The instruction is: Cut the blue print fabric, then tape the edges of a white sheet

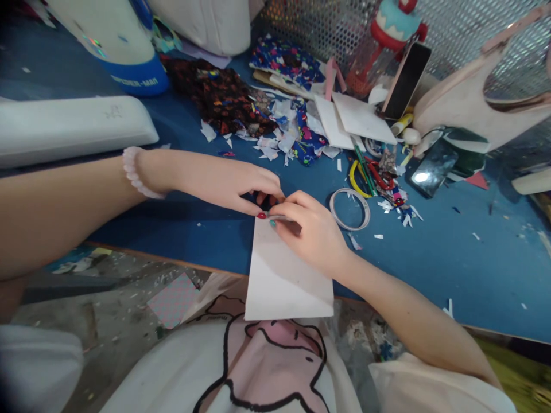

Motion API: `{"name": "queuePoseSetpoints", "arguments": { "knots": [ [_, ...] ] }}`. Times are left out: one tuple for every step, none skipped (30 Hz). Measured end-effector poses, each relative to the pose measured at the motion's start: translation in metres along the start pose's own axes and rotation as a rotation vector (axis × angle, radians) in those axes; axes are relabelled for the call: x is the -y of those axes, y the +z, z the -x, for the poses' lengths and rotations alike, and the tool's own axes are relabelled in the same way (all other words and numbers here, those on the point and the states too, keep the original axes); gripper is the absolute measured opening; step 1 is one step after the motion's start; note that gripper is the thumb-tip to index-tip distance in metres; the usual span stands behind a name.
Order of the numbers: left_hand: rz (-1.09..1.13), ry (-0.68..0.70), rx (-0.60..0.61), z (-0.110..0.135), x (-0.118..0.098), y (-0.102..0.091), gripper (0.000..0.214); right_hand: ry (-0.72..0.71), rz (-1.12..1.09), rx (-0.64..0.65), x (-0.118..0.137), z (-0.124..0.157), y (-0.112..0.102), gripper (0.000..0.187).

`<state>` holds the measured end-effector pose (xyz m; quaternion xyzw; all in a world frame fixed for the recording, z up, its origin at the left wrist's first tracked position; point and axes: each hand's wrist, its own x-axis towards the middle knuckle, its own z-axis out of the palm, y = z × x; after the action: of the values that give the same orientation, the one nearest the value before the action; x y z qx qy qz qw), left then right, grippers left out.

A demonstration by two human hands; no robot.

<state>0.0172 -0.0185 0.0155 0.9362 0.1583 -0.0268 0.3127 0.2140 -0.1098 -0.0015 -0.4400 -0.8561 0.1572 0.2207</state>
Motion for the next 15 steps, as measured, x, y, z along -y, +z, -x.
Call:
{"name": "queuePoseSetpoints", "arguments": {
  "knots": [
    [-0.001, -0.009, -0.002, 0.0, 0.0, 0.001, 0.02, -0.005, 0.007, 0.005, -0.001, 0.0, -0.002, 0.018],
    [-0.001, -0.018, -0.003, 0.0, 0.0, 0.001, 0.02, -0.01, 0.013, 0.008, -0.003, 0.0, -0.005, 0.02],
    [-0.001, -0.027, -0.005, 0.001, 0.0, 0.002, 0.021, -0.014, 0.016, 0.012, -0.004, 0.0, -0.007, 0.021],
    [-0.001, -0.033, -0.005, 0.001, 0.0, 0.002, 0.022, -0.013, 0.017, 0.016, -0.004, 0.0, -0.01, 0.022],
    [0.001, -0.033, -0.003, 0.001, 0.001, 0.003, 0.023, -0.001, 0.013, 0.02, -0.005, 0.0, -0.013, 0.023],
    [0.003, -0.028, -0.001, 0.002, 0.001, 0.003, 0.022, 0.021, 0.0, 0.023, -0.005, 0.0, -0.016, 0.023],
    [0.006, -0.017, 0.0, 0.002, 0.001, 0.004, 0.021, 0.051, -0.024, 0.025, -0.005, 0.0, -0.019, 0.024],
    [0.008, -0.005, 0.003, 0.002, 0.002, 0.004, 0.02, 0.088, -0.056, 0.028, -0.005, 0.001, -0.022, 0.024],
    [0.01, 0.008, 0.005, 0.002, 0.002, 0.004, 0.019, 0.129, -0.093, 0.03, -0.005, 0.001, -0.024, 0.025],
    [0.012, 0.019, 0.007, 0.002, 0.002, 0.004, 0.017, 0.167, -0.128, 0.034, -0.006, 0.001, -0.027, 0.025],
    [0.014, 0.029, 0.009, 0.002, 0.003, 0.004, 0.016, 0.199, -0.158, 0.039, -0.007, 0.0, -0.029, 0.025],
    [0.016, 0.036, 0.012, 0.002, 0.003, 0.004, 0.015, 0.224, -0.18, 0.047, -0.008, 0.0, -0.032, 0.025],
    [0.019, 0.042, 0.015, 0.002, 0.004, 0.004, 0.015, 0.244, -0.193, 0.057, -0.01, 0.0, -0.035, 0.024],
    [0.023, 0.048, 0.019, 0.002, 0.004, 0.005, 0.015, 0.256, -0.198, 0.063, -0.012, 0.0, -0.038, 0.023],
    [0.027, 0.053, 0.023, 0.002, 0.005, 0.005, 0.016, 0.262, -0.195, 0.066, -0.014, -0.001, -0.041, 0.022]
  ]
}}
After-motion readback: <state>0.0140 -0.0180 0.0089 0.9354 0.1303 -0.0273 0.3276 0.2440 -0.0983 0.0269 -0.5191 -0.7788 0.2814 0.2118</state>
